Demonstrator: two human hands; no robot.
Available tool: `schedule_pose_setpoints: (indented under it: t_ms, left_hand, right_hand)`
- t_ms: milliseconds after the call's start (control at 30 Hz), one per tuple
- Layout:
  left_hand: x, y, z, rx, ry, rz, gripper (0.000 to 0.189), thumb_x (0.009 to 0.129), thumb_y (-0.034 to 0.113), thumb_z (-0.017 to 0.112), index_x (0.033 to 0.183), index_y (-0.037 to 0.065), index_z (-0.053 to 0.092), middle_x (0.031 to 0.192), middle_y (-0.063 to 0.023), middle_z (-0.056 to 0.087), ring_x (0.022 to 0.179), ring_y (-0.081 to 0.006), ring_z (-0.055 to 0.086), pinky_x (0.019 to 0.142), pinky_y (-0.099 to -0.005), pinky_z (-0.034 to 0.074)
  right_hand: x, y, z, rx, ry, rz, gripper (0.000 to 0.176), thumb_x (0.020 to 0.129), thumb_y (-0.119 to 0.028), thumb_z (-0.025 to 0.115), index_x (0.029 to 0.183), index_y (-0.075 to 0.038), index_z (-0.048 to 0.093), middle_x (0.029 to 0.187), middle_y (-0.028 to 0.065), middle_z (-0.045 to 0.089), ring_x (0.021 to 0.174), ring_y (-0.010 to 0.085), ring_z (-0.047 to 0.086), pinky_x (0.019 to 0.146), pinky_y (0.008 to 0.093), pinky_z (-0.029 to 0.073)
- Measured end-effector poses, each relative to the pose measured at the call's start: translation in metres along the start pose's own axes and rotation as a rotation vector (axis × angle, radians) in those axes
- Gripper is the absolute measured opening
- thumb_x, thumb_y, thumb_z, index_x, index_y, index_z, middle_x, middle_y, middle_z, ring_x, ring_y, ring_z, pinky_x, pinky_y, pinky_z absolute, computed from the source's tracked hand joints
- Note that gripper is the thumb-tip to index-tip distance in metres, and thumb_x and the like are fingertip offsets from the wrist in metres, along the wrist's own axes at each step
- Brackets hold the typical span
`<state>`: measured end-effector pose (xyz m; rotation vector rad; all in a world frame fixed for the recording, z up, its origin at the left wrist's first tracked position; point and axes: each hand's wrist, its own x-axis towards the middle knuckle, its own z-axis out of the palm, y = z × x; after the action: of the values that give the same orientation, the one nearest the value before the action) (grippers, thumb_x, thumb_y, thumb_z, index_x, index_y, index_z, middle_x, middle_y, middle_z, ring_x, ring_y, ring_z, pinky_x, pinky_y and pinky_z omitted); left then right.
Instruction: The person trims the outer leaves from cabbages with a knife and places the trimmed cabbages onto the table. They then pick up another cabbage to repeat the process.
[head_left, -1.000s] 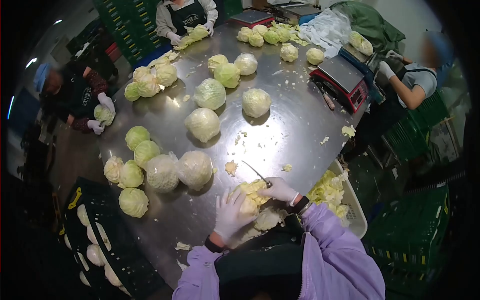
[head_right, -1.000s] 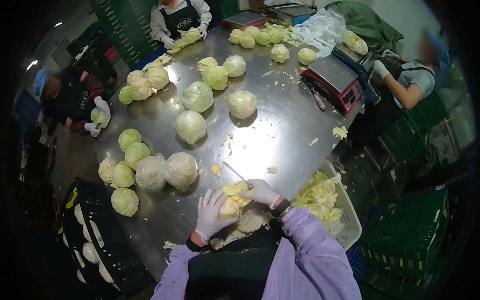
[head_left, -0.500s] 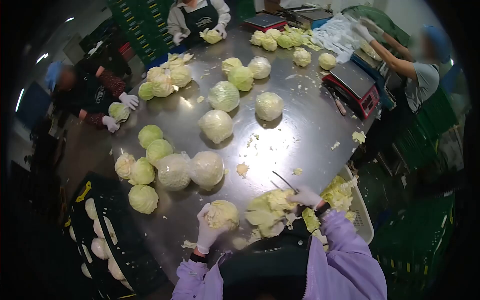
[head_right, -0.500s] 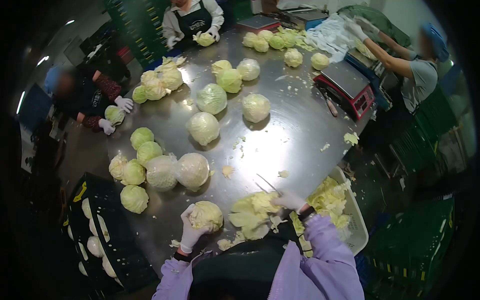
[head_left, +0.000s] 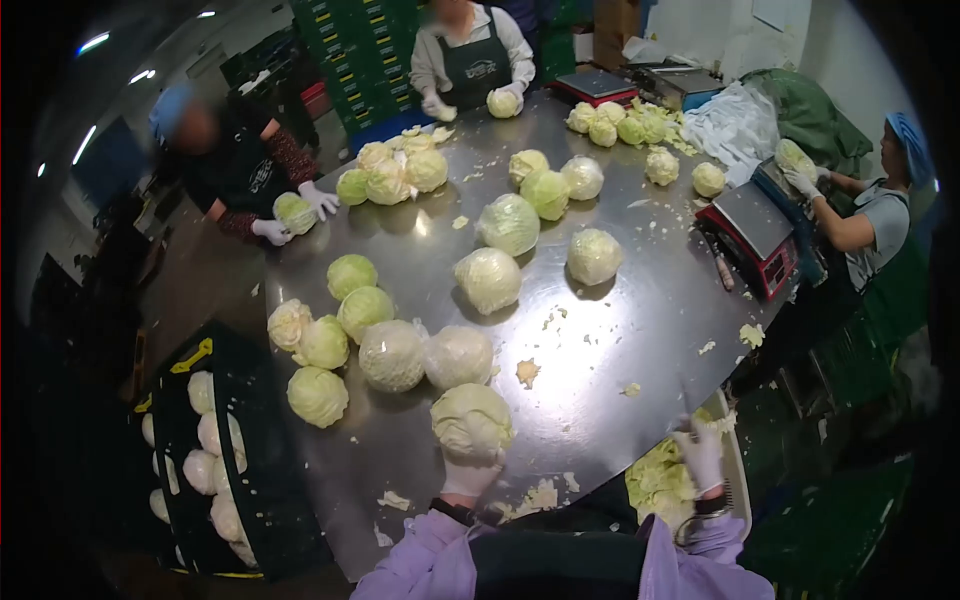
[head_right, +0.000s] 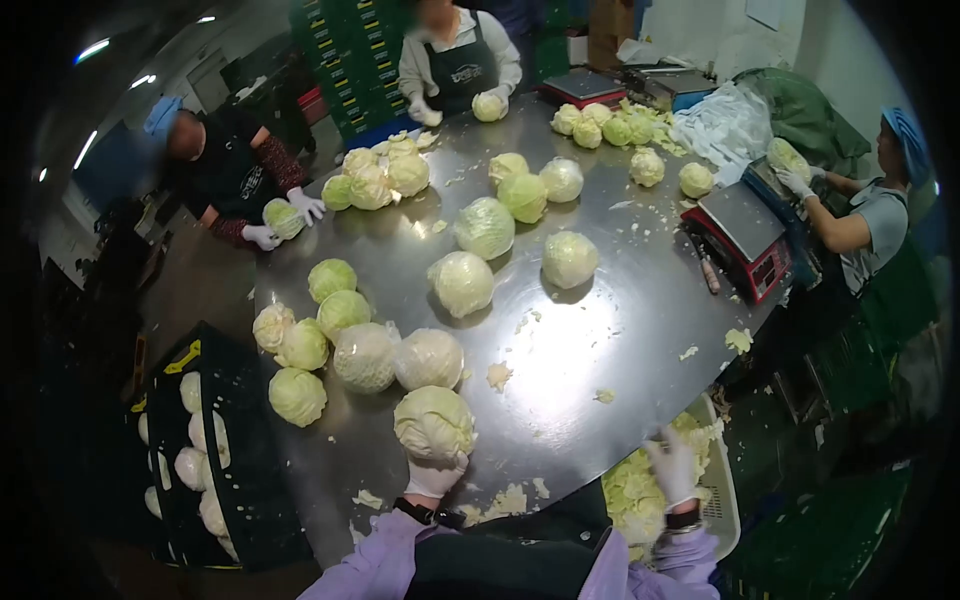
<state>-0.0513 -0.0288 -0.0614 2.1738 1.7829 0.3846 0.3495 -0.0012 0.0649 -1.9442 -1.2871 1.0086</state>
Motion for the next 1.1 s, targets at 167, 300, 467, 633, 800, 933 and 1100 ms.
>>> schedule_pose_setpoints:
  t_ms: [167,300,467,633,800,933,1100]
  left_hand:
    - [0.018,0.069,-0.028,-0.904,0.056,-0.217,0.068,0.090,0.060,0.038,0.144,0.019,0.031,0.145,-0.0085,0.039,0.130,-0.0316,0.039,0.095,-0.0480,0.046]
    - [0.024,0.103,-0.102,-2.117,-0.439,-0.523,0.075,0.093,0.066,0.029,0.141,0.009,0.032,0.136,-0.0183,0.047,0.109,-0.0332,0.059,0.083,-0.0379,0.055]
    - [0.017,0.098,-0.110,-1.406,-0.535,-0.377,0.052,0.102,0.038,0.035,0.137,-0.001,0.034,0.129,-0.0180,0.053,0.107,-0.0245,0.061,0.085,-0.0288,0.049]
    - [-0.005,0.042,-0.108,-1.426,-0.180,-0.470,0.038,0.099,0.023,0.049,0.129,0.000,0.047,0.116,-0.0109,0.061,0.098,-0.0153,0.061,0.079,-0.0261,0.050]
    - [-0.041,-0.027,-0.109,-1.276,0.183,-0.750,0.036,0.098,0.021,0.050,0.126,-0.002,0.048,0.108,-0.0118,0.063,0.088,-0.0124,0.062,0.071,-0.0242,0.051]
    - [-0.059,-0.065,-0.102,-1.040,0.420,-0.726,0.042,0.091,0.017,0.063,0.126,-0.003,0.050,0.104,-0.0085,0.062,0.091,-0.0149,0.060,0.078,-0.0260,0.050]
    - [-0.063,-0.109,-0.143,-0.177,0.817,-0.722,0.095,0.069,0.027,0.082,0.143,0.001,0.029,0.144,-0.0217,0.033,0.132,-0.0363,0.034,0.107,-0.0419,0.032]
  right_hand:
    - [-0.008,-0.069,0.091,0.673,-0.748,0.039,0.068,0.088,-0.010,0.061,0.147,-0.005,0.027,0.134,0.0123,0.050,0.067,0.0075,0.059,0.055,0.0186,0.046]
    - [0.015,-0.035,0.148,0.875,-0.955,0.038,0.062,0.094,-0.021,0.056,0.147,-0.007,0.027,0.141,0.0131,0.044,0.082,0.0125,0.063,0.070,0.0242,0.052]
    - [0.026,-0.019,0.173,1.533,-0.806,0.336,0.061,0.100,-0.049,0.034,0.146,-0.009,0.029,0.144,0.0130,0.040,0.127,0.0247,0.045,0.107,0.0373,0.038]
    - [0.078,-0.026,0.135,1.523,-0.593,0.152,0.066,0.097,-0.055,0.032,0.142,-0.007,0.035,0.138,0.0139,0.047,0.121,0.0272,0.051,0.101,0.0392,0.045]
    - [0.143,-0.026,0.097,1.552,-0.385,0.235,0.070,0.091,-0.055,0.051,0.139,-0.007,0.038,0.132,0.0136,0.052,0.116,0.0262,0.055,0.096,0.0391,0.050]
    - [0.227,0.001,0.076,1.281,-0.169,-0.063,0.058,0.096,-0.052,0.043,0.132,-0.007,0.044,0.104,0.0071,0.059,0.062,0.0079,0.049,0.059,0.0175,0.047]
    - [0.206,-0.070,0.074,1.086,-0.280,0.095,0.053,0.095,-0.049,0.048,0.134,-0.013,0.044,0.092,-0.0001,0.060,0.060,0.0062,0.049,0.075,0.0476,0.055]
